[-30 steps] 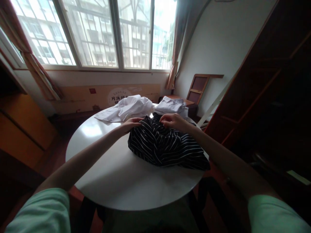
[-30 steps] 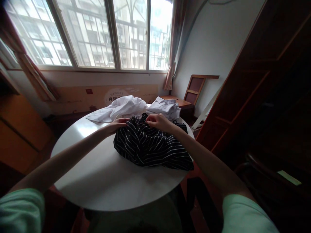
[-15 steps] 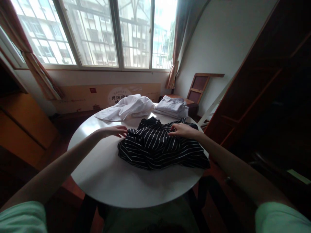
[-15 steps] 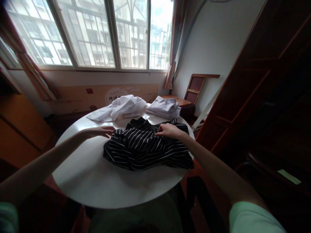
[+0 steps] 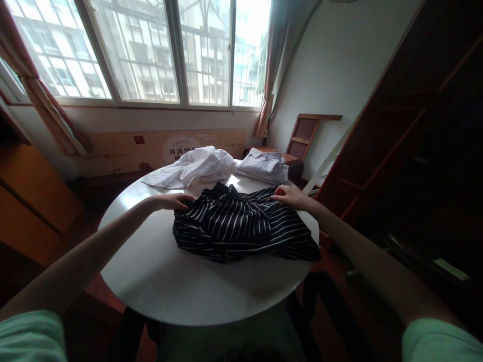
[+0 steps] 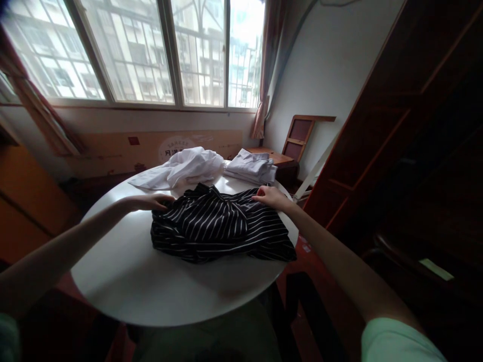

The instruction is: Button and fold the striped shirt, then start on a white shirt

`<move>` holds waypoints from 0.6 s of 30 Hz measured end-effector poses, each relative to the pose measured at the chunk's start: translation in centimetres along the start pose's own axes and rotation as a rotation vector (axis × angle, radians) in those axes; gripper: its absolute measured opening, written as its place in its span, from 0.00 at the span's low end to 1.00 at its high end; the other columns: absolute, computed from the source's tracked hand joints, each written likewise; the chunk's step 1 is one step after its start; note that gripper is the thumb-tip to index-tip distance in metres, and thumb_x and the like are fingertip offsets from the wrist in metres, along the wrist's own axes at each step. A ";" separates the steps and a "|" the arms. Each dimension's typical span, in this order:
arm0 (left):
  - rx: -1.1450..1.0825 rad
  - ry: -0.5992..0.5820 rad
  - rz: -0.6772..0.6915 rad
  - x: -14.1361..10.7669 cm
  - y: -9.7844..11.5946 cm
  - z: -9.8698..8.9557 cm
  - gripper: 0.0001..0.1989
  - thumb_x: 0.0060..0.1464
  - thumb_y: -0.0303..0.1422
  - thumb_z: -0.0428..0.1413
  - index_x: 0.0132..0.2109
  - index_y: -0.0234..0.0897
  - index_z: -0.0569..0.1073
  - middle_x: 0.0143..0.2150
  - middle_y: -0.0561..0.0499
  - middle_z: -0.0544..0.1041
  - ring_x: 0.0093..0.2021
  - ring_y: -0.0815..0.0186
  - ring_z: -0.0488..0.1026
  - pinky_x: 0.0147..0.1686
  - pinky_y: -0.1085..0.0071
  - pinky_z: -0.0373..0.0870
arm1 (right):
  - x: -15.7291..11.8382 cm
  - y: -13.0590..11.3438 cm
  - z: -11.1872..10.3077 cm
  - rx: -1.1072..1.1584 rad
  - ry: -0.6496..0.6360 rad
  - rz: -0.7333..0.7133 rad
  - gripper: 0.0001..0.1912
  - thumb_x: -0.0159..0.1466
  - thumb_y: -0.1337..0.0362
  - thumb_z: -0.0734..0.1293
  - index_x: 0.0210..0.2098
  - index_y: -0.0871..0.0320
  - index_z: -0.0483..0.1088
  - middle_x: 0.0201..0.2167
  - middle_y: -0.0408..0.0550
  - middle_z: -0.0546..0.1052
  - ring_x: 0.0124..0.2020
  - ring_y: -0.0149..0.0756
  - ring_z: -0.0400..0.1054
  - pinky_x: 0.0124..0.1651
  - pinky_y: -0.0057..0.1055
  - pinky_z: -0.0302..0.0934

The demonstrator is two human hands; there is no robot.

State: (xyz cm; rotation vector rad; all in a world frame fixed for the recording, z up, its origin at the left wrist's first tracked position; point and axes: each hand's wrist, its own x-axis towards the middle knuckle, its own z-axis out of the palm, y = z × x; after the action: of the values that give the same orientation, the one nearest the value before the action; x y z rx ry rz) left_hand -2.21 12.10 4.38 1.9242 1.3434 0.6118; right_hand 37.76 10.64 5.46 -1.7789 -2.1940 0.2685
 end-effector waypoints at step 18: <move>-0.008 -0.026 0.329 3.1 4.2 5.5 0.12 0.34 0.25 0.53 0.32 0.35 0.71 0.32 0.52 0.71 0.36 0.65 0.65 0.38 0.70 0.62 | 1.1 -4.0 3.0 0.120 -0.266 -0.219 0.16 0.56 0.55 0.64 0.37 0.61 0.72 0.35 0.51 0.75 0.37 0.37 0.68 0.39 0.29 0.60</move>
State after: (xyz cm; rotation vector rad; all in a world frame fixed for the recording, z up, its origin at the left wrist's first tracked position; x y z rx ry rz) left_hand 5.35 12.56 4.06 2.1575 1.0124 0.7449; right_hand 32.82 11.01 4.13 -1.4960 -2.4711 0.6022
